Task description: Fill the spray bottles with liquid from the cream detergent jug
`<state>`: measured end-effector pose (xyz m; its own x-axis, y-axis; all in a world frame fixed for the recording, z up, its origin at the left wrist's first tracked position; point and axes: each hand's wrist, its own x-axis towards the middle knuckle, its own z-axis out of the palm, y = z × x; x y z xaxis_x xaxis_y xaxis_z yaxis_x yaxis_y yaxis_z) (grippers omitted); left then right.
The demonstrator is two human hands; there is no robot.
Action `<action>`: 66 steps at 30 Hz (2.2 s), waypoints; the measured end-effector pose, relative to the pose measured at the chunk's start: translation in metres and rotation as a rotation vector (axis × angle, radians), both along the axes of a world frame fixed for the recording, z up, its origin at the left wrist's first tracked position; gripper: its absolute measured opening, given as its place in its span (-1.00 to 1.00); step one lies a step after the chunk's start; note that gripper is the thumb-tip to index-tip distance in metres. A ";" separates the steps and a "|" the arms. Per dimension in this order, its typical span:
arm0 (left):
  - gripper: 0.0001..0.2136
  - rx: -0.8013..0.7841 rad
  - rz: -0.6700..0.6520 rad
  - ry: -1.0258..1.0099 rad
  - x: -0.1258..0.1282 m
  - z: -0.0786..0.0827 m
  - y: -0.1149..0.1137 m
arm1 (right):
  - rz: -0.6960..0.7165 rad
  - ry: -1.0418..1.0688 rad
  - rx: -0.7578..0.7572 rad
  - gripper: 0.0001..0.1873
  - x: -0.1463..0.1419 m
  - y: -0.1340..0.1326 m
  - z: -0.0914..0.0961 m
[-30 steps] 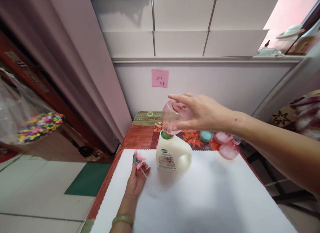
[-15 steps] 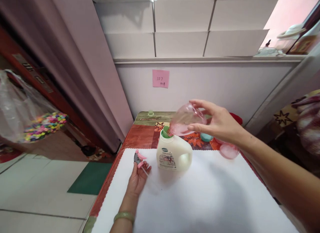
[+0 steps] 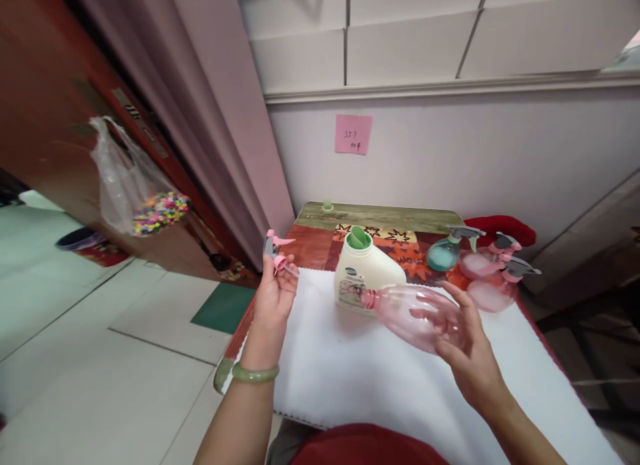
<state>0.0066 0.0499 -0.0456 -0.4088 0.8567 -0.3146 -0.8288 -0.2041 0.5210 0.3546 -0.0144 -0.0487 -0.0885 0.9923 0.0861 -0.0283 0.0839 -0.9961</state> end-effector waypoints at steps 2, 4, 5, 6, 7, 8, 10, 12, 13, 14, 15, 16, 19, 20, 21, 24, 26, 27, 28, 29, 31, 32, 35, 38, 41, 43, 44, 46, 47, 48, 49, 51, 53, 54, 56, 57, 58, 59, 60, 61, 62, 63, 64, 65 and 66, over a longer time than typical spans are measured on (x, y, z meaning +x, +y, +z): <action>-0.72 0.031 0.044 0.020 0.008 0.024 -0.002 | -0.049 -0.051 0.085 -0.12 -0.002 -0.013 -0.009; -0.71 0.048 0.077 0.027 0.017 0.042 -0.006 | -0.109 -0.070 0.149 -0.15 -0.004 -0.022 -0.014; -0.70 0.051 0.089 0.026 0.023 0.049 -0.008 | -0.128 -0.062 0.161 -0.16 -0.005 -0.025 -0.016; -0.69 0.051 0.097 0.024 0.028 0.055 -0.010 | -0.137 -0.046 0.160 -0.16 -0.006 -0.028 -0.018; -0.68 0.049 0.102 0.019 0.033 0.059 -0.013 | -0.135 -0.029 0.153 -0.16 -0.008 -0.031 -0.020; -0.68 0.044 0.101 0.014 0.039 0.062 -0.015 | -0.127 -0.015 0.143 -0.16 -0.010 -0.033 -0.022; -0.68 0.025 0.088 0.001 0.051 0.065 -0.019 | -0.109 0.005 0.129 -0.13 -0.013 -0.037 -0.026; -0.68 0.003 0.066 -0.013 0.062 0.065 -0.023 | -0.104 0.022 0.129 -0.10 -0.017 -0.042 -0.031; -0.68 -0.007 0.057 -0.019 0.067 0.065 -0.026 | -0.106 0.035 0.130 -0.09 -0.019 -0.044 -0.034; -0.69 -0.016 0.051 -0.024 0.072 0.064 -0.028 | -0.111 0.051 0.127 -0.09 -0.021 -0.046 -0.036; -0.69 -0.023 0.047 -0.028 0.077 0.062 -0.031 | -0.117 0.070 0.120 -0.09 -0.023 -0.048 -0.038; -0.70 -0.028 0.043 -0.030 0.082 0.060 -0.034 | -0.124 0.088 0.112 -0.09 -0.025 -0.050 -0.040; -0.74 -0.034 0.035 -0.023 0.098 0.052 -0.044 | -0.138 0.125 0.095 -0.10 -0.032 -0.056 -0.045; -0.76 -0.032 0.024 -0.012 0.104 0.048 -0.048 | -0.140 0.131 0.096 -0.10 -0.035 -0.058 -0.046; -0.77 -0.026 0.006 0.005 0.109 0.044 -0.053 | -0.144 0.135 0.103 -0.10 -0.038 -0.060 -0.048; -0.76 0.000 -0.084 0.063 0.126 0.033 -0.068 | -0.145 0.129 0.149 -0.09 -0.048 -0.065 -0.054; -0.73 0.012 -0.133 0.072 0.135 0.027 -0.078 | -0.144 0.109 0.190 -0.08 -0.055 -0.068 -0.056; -0.73 0.013 -0.143 0.070 0.138 0.025 -0.083 | -0.150 0.099 0.208 -0.08 -0.059 -0.070 -0.056; -0.72 0.014 -0.147 0.071 0.140 0.023 -0.087 | -0.161 0.089 0.223 -0.08 -0.062 -0.073 -0.056; -0.72 0.017 -0.145 0.076 0.142 0.022 -0.091 | -0.175 0.079 0.238 -0.08 -0.066 -0.075 -0.055; -0.73 0.020 -0.132 0.093 0.142 0.022 -0.098 | -0.198 0.049 0.280 -0.11 -0.071 -0.080 -0.053; -0.74 0.018 -0.126 0.101 0.141 0.022 -0.100 | -0.206 0.027 0.311 -0.12 -0.073 -0.082 -0.053; -0.75 0.007 -0.112 0.114 0.138 0.025 -0.106 | -0.230 -0.055 0.454 -0.14 -0.076 -0.083 -0.054; -0.76 0.019 -0.105 0.128 0.139 0.026 -0.109 | -0.278 -0.193 0.688 -0.13 -0.075 -0.076 -0.055; -0.76 0.025 -0.096 0.153 0.141 0.025 -0.111 | -0.359 -0.423 0.935 -0.11 -0.071 -0.067 -0.052; -0.75 0.022 -0.088 0.165 0.143 0.023 -0.111 | -0.427 -0.575 1.065 -0.11 -0.069 -0.063 -0.049; -0.75 0.025 -0.084 0.166 0.143 0.022 -0.111 | -0.456 -0.634 1.105 -0.11 -0.069 -0.062 -0.048; -0.75 0.058 -0.082 0.163 0.143 0.019 -0.110 | -0.492 -0.682 1.110 -0.11 -0.069 -0.063 -0.047; -0.74 0.087 -0.084 0.163 0.142 0.018 -0.110 | -0.490 -0.659 1.051 -0.10 -0.071 -0.065 -0.046; -0.74 0.119 -0.094 0.167 0.141 0.017 -0.109 | -0.469 -0.598 0.939 -0.08 -0.072 -0.067 -0.045; -0.73 0.154 -0.112 0.174 0.140 0.016 -0.109 | -0.427 -0.500 0.776 -0.06 -0.074 -0.070 -0.043; -0.72 0.209 -0.160 0.194 0.136 0.013 -0.108 | -0.269 -0.220 0.320 -0.07 -0.076 -0.076 -0.037; -0.70 0.248 -0.222 0.220 0.132 0.009 -0.107 | -0.043 0.093 -0.185 -0.14 -0.078 -0.079 -0.027; -0.69 0.265 -0.251 0.232 0.131 0.008 -0.107 | 0.058 0.238 -0.396 -0.16 -0.078 -0.079 -0.021; -0.68 0.303 -0.298 0.247 0.130 0.005 -0.107 | 0.219 0.453 -0.735 -0.15 -0.077 -0.079 -0.011; -0.69 0.318 -0.314 0.249 0.130 0.004 -0.107 | 0.276 0.526 -0.860 -0.11 -0.076 -0.078 -0.007; -0.70 0.329 -0.322 0.251 0.130 0.003 -0.106 | 0.324 0.578 -0.956 -0.06 -0.076 -0.077 -0.004; -0.72 0.335 -0.318 0.255 0.130 0.003 -0.106 | 0.371 0.611 -1.023 -0.02 -0.076 -0.077 -0.003; -0.73 0.339 -0.303 0.264 0.130 0.003 -0.106 | 0.415 0.631 -1.052 0.02 -0.076 -0.077 -0.003; -0.75 0.340 -0.280 0.279 0.130 0.004 -0.105 | 0.442 0.640 -1.037 0.06 -0.077 -0.078 -0.005; -0.75 0.341 -0.248 0.298 0.130 0.004 -0.104 | 0.446 0.636 -0.976 0.07 -0.079 -0.079 -0.008; -0.75 0.340 -0.213 0.321 0.129 0.005 -0.103 | 0.421 0.610 -0.877 0.07 -0.081 -0.081 -0.012; -0.74 0.336 -0.177 0.344 0.129 0.005 -0.103 | 0.370 0.559 -0.742 0.05 -0.083 -0.083 -0.017; -0.73 0.327 -0.144 0.363 0.128 0.006 -0.103 | 0.295 0.476 -0.575 0.06 -0.085 -0.085 -0.024; -0.72 0.314 -0.119 0.378 0.127 0.006 -0.102 | 0.201 0.360 -0.383 0.12 -0.087 -0.087 -0.030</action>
<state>0.1336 -0.0524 -0.0395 -0.3385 0.9336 0.1173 -0.6207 -0.3152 0.7179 0.2676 -0.1011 -0.0792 -0.3111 0.9253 -0.2170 -0.3505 -0.3239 -0.8788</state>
